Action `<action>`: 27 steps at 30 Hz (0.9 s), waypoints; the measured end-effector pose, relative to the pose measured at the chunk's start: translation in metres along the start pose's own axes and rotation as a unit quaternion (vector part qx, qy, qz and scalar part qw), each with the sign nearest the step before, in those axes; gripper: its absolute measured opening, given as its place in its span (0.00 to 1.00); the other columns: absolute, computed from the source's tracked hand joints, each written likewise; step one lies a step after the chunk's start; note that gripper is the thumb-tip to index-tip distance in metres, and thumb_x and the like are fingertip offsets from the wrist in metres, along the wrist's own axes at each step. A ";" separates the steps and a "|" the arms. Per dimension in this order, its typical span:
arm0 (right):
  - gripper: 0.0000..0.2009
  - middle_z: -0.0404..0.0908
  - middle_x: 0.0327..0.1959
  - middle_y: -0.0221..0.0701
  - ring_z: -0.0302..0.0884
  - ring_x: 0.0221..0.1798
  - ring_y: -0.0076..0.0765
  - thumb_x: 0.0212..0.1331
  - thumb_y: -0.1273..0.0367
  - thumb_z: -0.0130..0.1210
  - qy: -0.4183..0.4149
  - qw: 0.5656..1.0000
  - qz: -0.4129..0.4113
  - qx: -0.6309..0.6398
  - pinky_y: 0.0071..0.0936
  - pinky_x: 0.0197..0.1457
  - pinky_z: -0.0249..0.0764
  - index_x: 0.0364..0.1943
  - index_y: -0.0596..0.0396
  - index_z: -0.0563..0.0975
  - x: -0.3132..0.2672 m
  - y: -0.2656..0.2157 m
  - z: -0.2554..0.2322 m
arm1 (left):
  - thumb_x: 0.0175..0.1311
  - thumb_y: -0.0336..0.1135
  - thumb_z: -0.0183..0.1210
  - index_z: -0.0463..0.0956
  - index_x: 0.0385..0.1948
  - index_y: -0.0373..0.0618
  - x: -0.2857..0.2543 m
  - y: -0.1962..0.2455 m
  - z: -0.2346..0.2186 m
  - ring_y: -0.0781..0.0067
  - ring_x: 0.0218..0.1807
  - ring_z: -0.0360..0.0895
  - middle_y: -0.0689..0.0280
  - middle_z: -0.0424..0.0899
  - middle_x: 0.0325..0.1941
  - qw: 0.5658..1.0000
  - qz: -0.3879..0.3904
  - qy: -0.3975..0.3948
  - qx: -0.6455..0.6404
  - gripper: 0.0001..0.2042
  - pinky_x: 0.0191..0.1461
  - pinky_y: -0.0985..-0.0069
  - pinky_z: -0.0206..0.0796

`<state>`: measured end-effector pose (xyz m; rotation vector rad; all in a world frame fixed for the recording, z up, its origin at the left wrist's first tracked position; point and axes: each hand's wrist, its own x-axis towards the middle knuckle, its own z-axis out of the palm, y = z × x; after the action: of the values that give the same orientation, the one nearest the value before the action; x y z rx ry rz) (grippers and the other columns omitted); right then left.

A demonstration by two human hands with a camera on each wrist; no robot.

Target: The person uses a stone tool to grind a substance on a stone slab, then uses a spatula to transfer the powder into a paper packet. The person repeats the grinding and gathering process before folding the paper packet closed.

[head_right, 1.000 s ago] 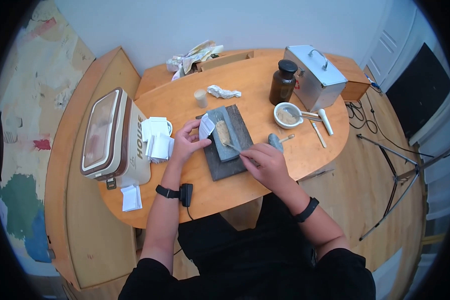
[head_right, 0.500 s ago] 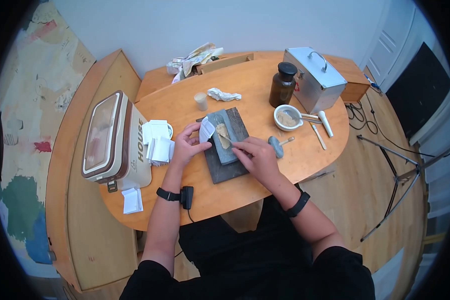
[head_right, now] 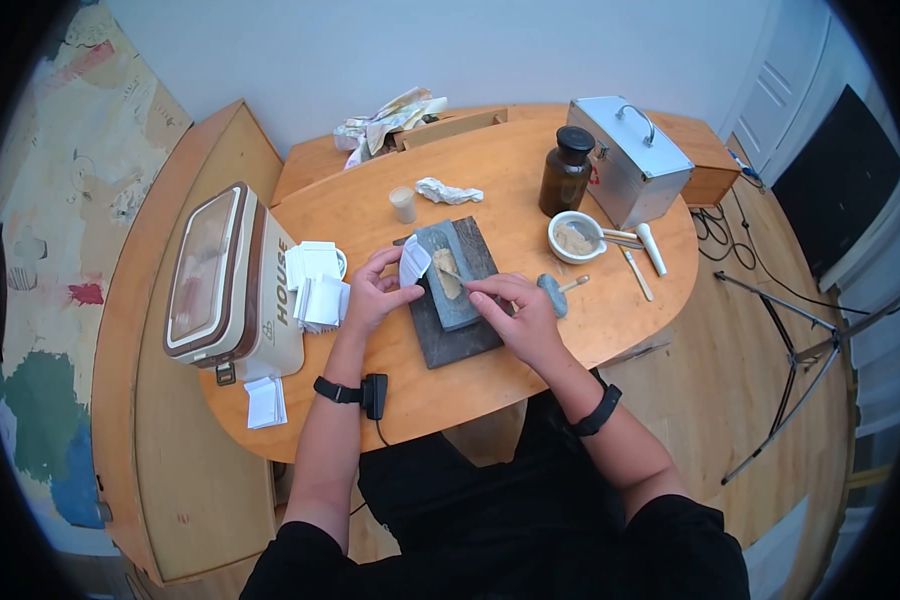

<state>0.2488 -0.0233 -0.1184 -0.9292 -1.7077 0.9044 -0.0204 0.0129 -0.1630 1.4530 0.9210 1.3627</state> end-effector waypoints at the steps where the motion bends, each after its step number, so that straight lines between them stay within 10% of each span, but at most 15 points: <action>1: 0.10 0.89 0.40 0.29 0.75 0.40 0.24 0.65 0.69 0.65 0.000 1.000 0.000 0.000 0.23 0.43 0.71 0.48 0.54 0.88 0.000 0.001 0.000 | 0.48 0.32 0.81 0.79 0.62 0.37 0.000 0.000 0.000 0.75 0.62 0.76 0.67 0.78 0.60 1.000 -0.002 0.000 -0.001 0.35 0.56 0.76 0.78; 19: 0.07 0.89 0.42 0.32 0.81 0.43 0.29 0.63 0.74 0.65 0.021 0.998 -0.060 -0.017 0.27 0.47 0.74 0.43 0.57 0.88 0.005 -0.015 -0.007 | 0.48 0.30 0.81 0.79 0.62 0.37 0.000 0.003 0.001 0.77 0.61 0.75 0.69 0.77 0.58 1.000 -0.001 -0.008 0.008 0.34 0.53 0.78 0.78; 27: 0.13 0.85 0.38 0.33 0.81 0.40 0.41 0.51 0.78 0.69 -0.030 0.935 -0.289 -0.204 0.36 0.42 0.77 0.43 0.56 0.87 0.020 -0.017 0.002 | 0.48 0.29 0.80 0.78 0.61 0.36 -0.001 0.000 0.000 0.77 0.61 0.75 0.69 0.77 0.58 1.000 0.007 0.005 0.000 0.34 0.53 0.78 0.78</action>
<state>0.2388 -0.0137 -0.0961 -0.5924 -2.1059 0.1913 -0.0202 0.0119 -0.1628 1.4565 0.9173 1.3819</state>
